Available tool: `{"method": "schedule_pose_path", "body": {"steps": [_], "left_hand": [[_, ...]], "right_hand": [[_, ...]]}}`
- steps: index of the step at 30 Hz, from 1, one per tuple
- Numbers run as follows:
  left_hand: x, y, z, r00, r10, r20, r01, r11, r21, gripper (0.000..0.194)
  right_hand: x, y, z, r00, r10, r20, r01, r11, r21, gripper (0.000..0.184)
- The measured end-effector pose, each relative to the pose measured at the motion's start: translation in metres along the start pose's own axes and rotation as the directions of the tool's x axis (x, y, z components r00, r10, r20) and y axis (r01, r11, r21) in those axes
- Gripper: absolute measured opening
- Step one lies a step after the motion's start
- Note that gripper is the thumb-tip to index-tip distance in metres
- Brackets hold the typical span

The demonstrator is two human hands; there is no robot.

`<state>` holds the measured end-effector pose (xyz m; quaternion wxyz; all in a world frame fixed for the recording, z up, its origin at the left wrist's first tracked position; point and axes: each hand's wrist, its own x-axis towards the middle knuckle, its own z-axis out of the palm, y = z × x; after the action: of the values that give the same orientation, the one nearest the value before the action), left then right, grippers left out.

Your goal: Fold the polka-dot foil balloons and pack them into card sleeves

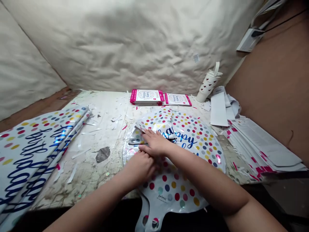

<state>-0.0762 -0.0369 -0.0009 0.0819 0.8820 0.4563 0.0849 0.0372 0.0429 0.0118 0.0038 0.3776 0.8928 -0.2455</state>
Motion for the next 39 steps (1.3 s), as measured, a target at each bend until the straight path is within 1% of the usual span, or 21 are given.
{"method": "schedule_pose_path", "body": {"steps": [2,3,6,7,9,11,13,16,19,21,23,24,28,29,30,31,32,33,35,37,39], "left_hand": [[-0.02,-0.022,-0.012,1.0,0.001,0.02,-0.003,0.994,0.105,0.02],[-0.026,-0.033,-0.016,1.0,-0.014,-0.01,0.016,0.985,0.169,0.022],[-0.027,-0.062,-0.021,0.986,0.007,-0.166,0.049,0.941,0.334,0.024],[-0.022,-0.07,-0.023,0.983,0.037,-0.18,0.034,0.927,0.374,0.026],[-0.012,-0.082,-0.028,0.987,0.085,-0.137,-0.018,0.903,0.429,0.025],[-0.002,-0.089,-0.035,0.99,0.084,-0.111,-0.026,0.894,0.448,0.025],[0.002,-0.088,-0.042,0.981,0.059,-0.186,0.028,0.9,0.435,0.026],[0.001,-0.072,-0.042,0.945,0.032,-0.327,0.092,0.929,0.357,0.026],[-0.005,-0.048,-0.022,0.963,0.041,-0.268,0.02,0.975,0.221,0.029],[-0.008,-0.037,-0.004,0.983,0.006,-0.185,0.022,0.989,0.149,0.031],[-0.009,-0.033,0.011,0.987,-0.095,-0.127,0.111,0.986,0.125,0.05],[-0.01,-0.034,0.016,0.983,-0.15,-0.103,0.162,0.979,0.123,0.06],[-0.007,-0.041,0.019,0.97,-0.241,-0.003,0.241,0.968,0.066,0.067],[-0.005,-0.042,0.016,0.967,-0.254,-0.006,0.254,0.967,0.021,0.067],[-0.004,-0.041,0.012,0.961,-0.275,-0.012,0.274,0.96,-0.058,0.067],[-0.003,-0.038,0.006,0.948,-0.319,-0.008,0.31,0.928,-0.205,0.066],[-0.002,-0.035,0.0,0.927,-0.375,0.016,0.351,0.851,-0.391,0.065],[-0.001,-0.029,-0.006,0.905,-0.42,0.064,0.38,0.733,-0.564,0.064],[-0.002,-0.016,-0.018,0.865,-0.447,0.226,0.414,0.383,-0.826,0.069],[-0.005,-0.002,-0.025,0.83,-0.394,0.395,0.429,-0.003,-0.903,0.074],[-0.007,0.01,-0.024,0.77,-0.353,0.531,0.441,-0.308,-0.843,0.054]], "right_hand": [[0.002,0.003,0.01,1.0,-0.008,0.022,0.009,0.999,-0.042,0.073],[0.002,0.004,0.015,1.0,-0.011,0.025,0.013,0.998,-0.056,0.073],[0.0,0.003,0.023,0.999,-0.037,-0.002,0.037,0.998,-0.06,0.068],[-0.001,0.002,0.023,0.998,-0.053,-0.02,0.051,0.997,-0.05,0.065],[-0.002,0.003,0.022,0.99,-0.093,-0.108,0.091,0.996,-0.016,0.059],[-0.002,0.006,0.021,0.959,-0.079,-0.272,0.088,0.996,0.024,0.058],[0.001,0.008,0.022,0.91,0.008,-0.413,0.005,1.0,0.03,0.057],[0.013,0.008,0.03,0.88,0.084,-0.468,-0.112,0.993,-0.032,0.038],[0.023,0.01,0.035,0.872,0.072,-0.483,-0.117,0.991,-0.063,0.015],[0.021,0.021,0.021,0.841,0.088,-0.534,-0.134,0.99,-0.048,0.013],[0.005,0.042,-0.012,0.763,0.131,-0.633,-0.178,0.984,-0.011,0.018],[-0.009,0.055,-0.034,0.7,0.158,-0.696,-0.208,0.978,0.013,0.023],[-0.081,0.095,-0.123,0.306,0.216,-0.927,-0.354,0.93,0.1,0.04],[-0.097,0.097,-0.135,0.207,0.163,-0.965,-0.367,0.927,0.078,0.039],[-0.111,0.095,-0.139,0.133,0.041,-0.99,-0.356,0.934,-0.009,0.034],[-0.121,0.089,-0.136,0.115,-0.084,-0.99,-0.324,0.939,-0.118,0.028],[-0.128,0.08,-0.125,0.142,-0.213,-0.967,-0.263,0.933,-0.245,0.021],[-0.131,0.07,-0.108,0.207,-0.329,-0.921,-0.172,0.915,-0.365,0.02],[-0.128,0.051,-0.063,0.393,-0.468,-0.791,0.059,0.872,-0.486,0.025],[-0.121,0.037,-0.016,0.526,-0.532,-0.663,0.223,0.839,-0.496,0.027],[-0.118,0.031,0.019,0.601,-0.565,-0.564,0.319,0.818,-0.479,0.024]]}}
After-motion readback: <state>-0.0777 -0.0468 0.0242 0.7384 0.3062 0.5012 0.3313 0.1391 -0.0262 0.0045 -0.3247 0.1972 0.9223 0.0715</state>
